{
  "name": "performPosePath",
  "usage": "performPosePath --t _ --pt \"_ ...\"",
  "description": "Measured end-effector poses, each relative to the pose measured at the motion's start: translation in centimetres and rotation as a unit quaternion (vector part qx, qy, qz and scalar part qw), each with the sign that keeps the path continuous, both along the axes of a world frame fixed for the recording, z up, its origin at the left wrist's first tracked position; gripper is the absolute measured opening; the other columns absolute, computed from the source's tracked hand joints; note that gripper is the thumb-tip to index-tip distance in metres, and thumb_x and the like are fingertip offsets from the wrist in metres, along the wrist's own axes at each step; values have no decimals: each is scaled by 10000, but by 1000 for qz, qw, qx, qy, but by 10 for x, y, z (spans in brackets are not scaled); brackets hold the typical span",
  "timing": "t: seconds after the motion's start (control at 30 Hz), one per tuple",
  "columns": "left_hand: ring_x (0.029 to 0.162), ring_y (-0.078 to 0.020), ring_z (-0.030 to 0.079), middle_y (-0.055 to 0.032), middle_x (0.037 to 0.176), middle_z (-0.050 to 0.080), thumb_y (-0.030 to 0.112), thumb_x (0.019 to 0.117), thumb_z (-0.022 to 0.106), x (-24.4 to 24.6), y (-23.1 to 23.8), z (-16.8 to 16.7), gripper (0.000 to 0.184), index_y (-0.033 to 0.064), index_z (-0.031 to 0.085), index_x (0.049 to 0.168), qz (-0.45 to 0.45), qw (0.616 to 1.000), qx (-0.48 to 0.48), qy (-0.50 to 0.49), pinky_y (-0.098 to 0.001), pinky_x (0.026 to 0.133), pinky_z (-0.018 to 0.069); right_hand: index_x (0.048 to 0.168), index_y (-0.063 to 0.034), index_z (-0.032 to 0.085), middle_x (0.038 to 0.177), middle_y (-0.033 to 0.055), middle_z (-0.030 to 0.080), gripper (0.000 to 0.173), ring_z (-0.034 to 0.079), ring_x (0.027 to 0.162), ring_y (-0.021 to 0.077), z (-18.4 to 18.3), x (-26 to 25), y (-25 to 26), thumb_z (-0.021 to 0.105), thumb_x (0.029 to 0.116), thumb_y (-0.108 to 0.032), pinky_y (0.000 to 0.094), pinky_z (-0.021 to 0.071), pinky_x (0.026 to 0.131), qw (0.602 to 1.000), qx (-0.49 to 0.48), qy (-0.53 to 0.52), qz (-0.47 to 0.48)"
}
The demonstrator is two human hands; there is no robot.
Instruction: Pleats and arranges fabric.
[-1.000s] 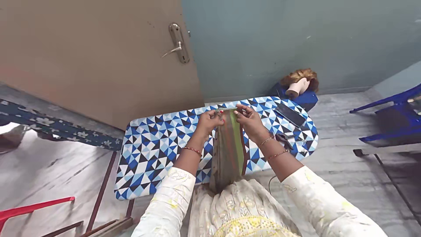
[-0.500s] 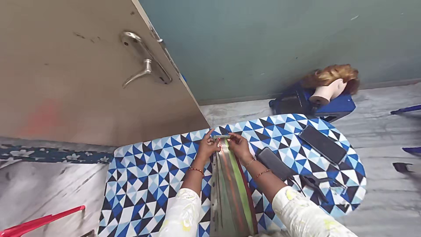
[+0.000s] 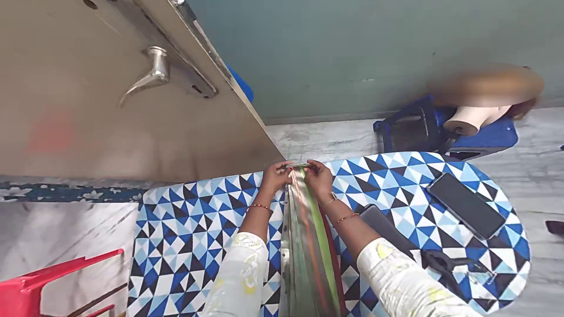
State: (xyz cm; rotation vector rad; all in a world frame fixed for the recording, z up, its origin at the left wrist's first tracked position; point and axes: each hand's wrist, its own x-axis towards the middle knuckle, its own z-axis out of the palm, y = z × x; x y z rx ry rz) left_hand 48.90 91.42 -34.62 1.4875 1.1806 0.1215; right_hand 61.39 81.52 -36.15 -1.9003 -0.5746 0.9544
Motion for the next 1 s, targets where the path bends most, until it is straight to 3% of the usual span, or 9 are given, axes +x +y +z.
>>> performPosePath --t 0.1,0.17,0.27,0.4,0.53,0.6,0.77,0.9,1.0 --pt "1088 -244 679 -196 1252 668 88 971 667 5 6 -7 355 22 646 1319 -37 997 45 57 -400 958 546 1315 33 630 1179 176 714 330 688 1086 231 4 1 8 585 997 -46 372 510 1004 997 -51 -45 41" --pt "1241 -271 612 -123 1266 698 205 986 666 4 9 -6 327 100 695 1295 -90 982 104 130 -486 1100 424 1315 25 633 1191 177 713 326 682 1114 246 6 -1 10 573 1005 -55 386 499 1021 993 -78 -69 60" --pt "1345 -277 523 -33 1270 711 277 982 673 5 13 -3 315 183 717 1280 -113 968 134 180 -557 1152 295 1337 6 624 1218 174 700 339 664 1154 271 11 -3 15 553 1014 -69 416 488 1041 987 -112 -82 79" --pt "1374 -274 494 -16 1302 694 303 978 680 7 16 -5 323 224 712 1290 -112 965 120 205 -579 1148 288 1315 3 634 1237 186 687 326 648 1185 292 18 0 24 552 1007 -61 438 479 1052 977 -151 -100 116" --pt "1376 -281 490 -23 1314 686 300 977 686 8 16 -5 327 200 710 1287 -103 968 101 205 -588 1168 251 1308 2 635 1345 255 546 331 597 1206 337 24 -2 28 578 988 -60 413 485 1039 965 -189 -124 134" --pt "1375 -282 488 -30 1311 687 296 976 688 7 16 -5 322 191 714 1279 -101 970 99 198 -576 1170 253 1307 -9 645 1347 255 551 335 584 1229 348 23 -2 29 589 982 -65 422 475 1052 961 -195 -145 132" --pt "1384 -302 463 -46 1304 684 260 940 725 3 16 -13 324 187 728 1255 -77 978 88 171 -633 1138 242 1323 -147 650 1330 224 563 440 546 1206 421 1 7 21 712 892 -81 566 441 986 962 -97 -233 103" --pt "1382 -316 462 -44 1285 696 273 942 732 3 14 -14 312 194 739 1244 -70 977 93 177 -657 1130 229 1072 -57 740 1115 235 654 175 622 1042 435 -18 -3 7 646 925 -60 570 490 857 926 25 -353 132" --pt "1372 -298 483 -45 1270 703 293 956 719 5 17 -16 298 198 742 1237 -81 974 98 185 -631 1145 240 985 -21 760 969 193 687 173 660 952 383 -22 -11 3 606 959 -95 515 516 815 891 67 -402 202"
